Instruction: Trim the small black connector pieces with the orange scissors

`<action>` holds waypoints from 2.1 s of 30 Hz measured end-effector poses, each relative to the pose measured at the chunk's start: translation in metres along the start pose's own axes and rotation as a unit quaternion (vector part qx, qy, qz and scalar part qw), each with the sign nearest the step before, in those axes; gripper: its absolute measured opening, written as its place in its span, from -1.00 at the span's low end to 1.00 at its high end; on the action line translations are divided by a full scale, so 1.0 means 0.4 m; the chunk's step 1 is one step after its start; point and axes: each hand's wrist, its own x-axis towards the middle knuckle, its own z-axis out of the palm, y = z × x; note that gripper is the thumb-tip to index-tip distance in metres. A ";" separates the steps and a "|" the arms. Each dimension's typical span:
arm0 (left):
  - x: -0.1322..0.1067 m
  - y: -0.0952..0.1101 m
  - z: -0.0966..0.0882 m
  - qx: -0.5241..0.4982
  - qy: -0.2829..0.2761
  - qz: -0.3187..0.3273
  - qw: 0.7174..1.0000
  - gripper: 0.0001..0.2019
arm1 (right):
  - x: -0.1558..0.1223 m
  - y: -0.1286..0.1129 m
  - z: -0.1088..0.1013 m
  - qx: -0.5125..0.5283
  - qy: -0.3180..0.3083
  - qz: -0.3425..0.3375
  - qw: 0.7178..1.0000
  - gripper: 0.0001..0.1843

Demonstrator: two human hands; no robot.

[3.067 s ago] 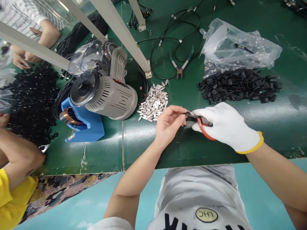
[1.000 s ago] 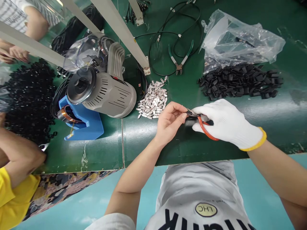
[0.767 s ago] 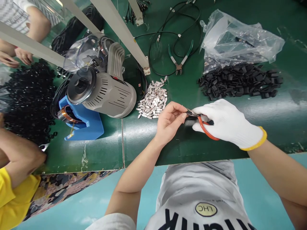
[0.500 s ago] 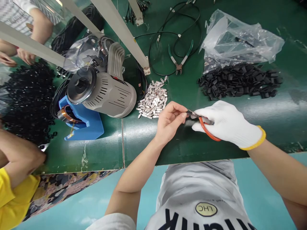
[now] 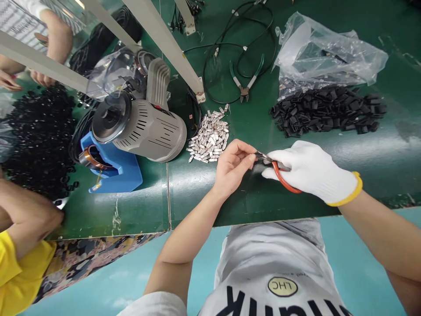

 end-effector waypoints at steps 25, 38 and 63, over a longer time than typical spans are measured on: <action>0.001 0.001 0.001 0.017 -0.019 0.033 0.999 -0.80 | 0.016 0.003 -0.027 0.070 -0.035 0.018 0.997 -0.67; 0.001 0.006 0.004 0.018 -0.022 0.037 0.999 -0.81 | 0.018 0.006 -0.018 0.044 -0.030 -0.023 0.998 -0.60; 0.000 -0.001 0.004 0.025 -0.010 0.020 0.999 -0.75 | 0.021 0.008 -0.017 0.041 -0.022 -0.020 0.999 -0.63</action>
